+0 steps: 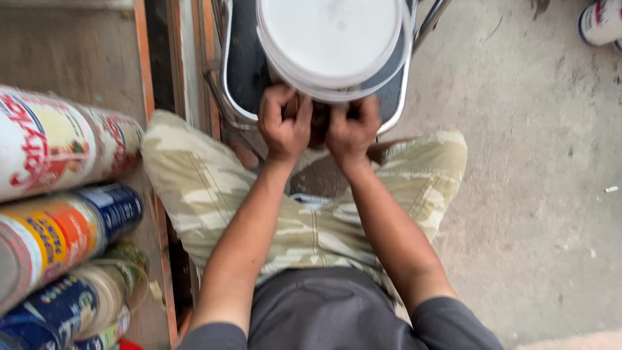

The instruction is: The person wipes the exterior of a white plastic bucket with a brown cloth. They rotate the bucket to clean different sides, including the lid, handle, and body, while seated on a chair.

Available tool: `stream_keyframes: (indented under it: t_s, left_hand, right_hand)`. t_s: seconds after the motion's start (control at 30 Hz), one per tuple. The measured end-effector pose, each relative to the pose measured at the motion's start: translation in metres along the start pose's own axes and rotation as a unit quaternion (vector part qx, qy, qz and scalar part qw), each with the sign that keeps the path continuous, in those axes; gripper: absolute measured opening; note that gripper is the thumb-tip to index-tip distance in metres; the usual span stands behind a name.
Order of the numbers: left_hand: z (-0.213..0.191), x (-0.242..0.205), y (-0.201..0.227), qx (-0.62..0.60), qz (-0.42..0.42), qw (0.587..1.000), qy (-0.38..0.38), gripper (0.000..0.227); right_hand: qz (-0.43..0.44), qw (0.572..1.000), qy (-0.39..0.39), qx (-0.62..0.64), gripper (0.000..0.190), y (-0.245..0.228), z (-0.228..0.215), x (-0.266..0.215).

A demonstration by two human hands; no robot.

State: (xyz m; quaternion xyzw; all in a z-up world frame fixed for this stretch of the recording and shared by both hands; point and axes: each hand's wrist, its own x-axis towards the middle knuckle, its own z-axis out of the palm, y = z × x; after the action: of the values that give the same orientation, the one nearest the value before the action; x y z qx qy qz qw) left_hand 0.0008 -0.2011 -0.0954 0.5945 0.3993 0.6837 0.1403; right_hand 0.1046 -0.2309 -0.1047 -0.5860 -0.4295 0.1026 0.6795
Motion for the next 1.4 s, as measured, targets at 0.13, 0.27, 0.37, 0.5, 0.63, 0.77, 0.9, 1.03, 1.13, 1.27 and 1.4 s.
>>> stream_keyframes:
  t_s: [0.13,0.27,0.37,0.5,0.63,0.77,0.9,1.03,1.13,1.27,1.4]
  left_hand:
    - [0.007,-0.003,-0.009,-0.015,0.043,0.999,0.023,0.014]
    - [-0.01,-0.038,-0.018,-0.005,-0.029,0.999,-0.013,0.014]
    - [0.002,-0.016,-0.01,0.006,-0.025,1.0,-0.011,0.015]
    - [0.005,-0.005,0.015,-0.011,0.025,1.0,-0.007,0.013]
    - [0.009,-0.035,-0.003,-0.021,-0.021,0.999,0.023,0.02]
    - [0.017,-0.021,0.004,0.0,-0.019,1.0,0.014,0.02]
    - [0.026,-0.023,0.007,0.008,0.021,1.0,0.017,0.019]
    - [0.026,-0.052,-0.011,0.079,0.034,0.996,-0.005,0.019]
    - [0.032,-0.033,0.004,0.07,0.029,0.997,0.019,0.018]
    - [0.027,-0.02,0.029,0.062,0.043,0.997,0.033,0.022]
    - [0.043,-0.021,-0.003,0.078,0.133,0.987,0.051,0.018]
  right_hand:
    - [-0.074,0.996,0.051,-0.014,0.014,0.034,-0.002,-0.013]
    - [0.006,1.0,-0.003,0.019,0.018,0.049,-0.01,-0.045]
    - [-0.005,0.999,-0.023,0.027,0.013,0.039,-0.007,-0.016]
    - [-0.052,0.997,-0.008,-0.049,0.016,-0.006,-0.012,0.001]
    - [0.003,0.996,0.004,0.094,0.014,0.035,-0.013,-0.02]
    - [0.034,0.995,-0.026,0.093,0.015,0.037,-0.021,0.002]
    - [-0.011,0.998,-0.01,0.067,0.02,0.023,-0.026,0.017]
    - [0.094,0.993,-0.056,0.044,0.017,0.038,-0.031,0.0]
    - [0.085,0.996,-0.027,0.025,0.023,0.029,-0.029,0.017]
    - [0.029,0.998,-0.034,-0.044,0.028,0.001,-0.042,0.023]
    - [0.034,0.999,-0.036,-0.009,0.027,0.025,-0.025,0.028]
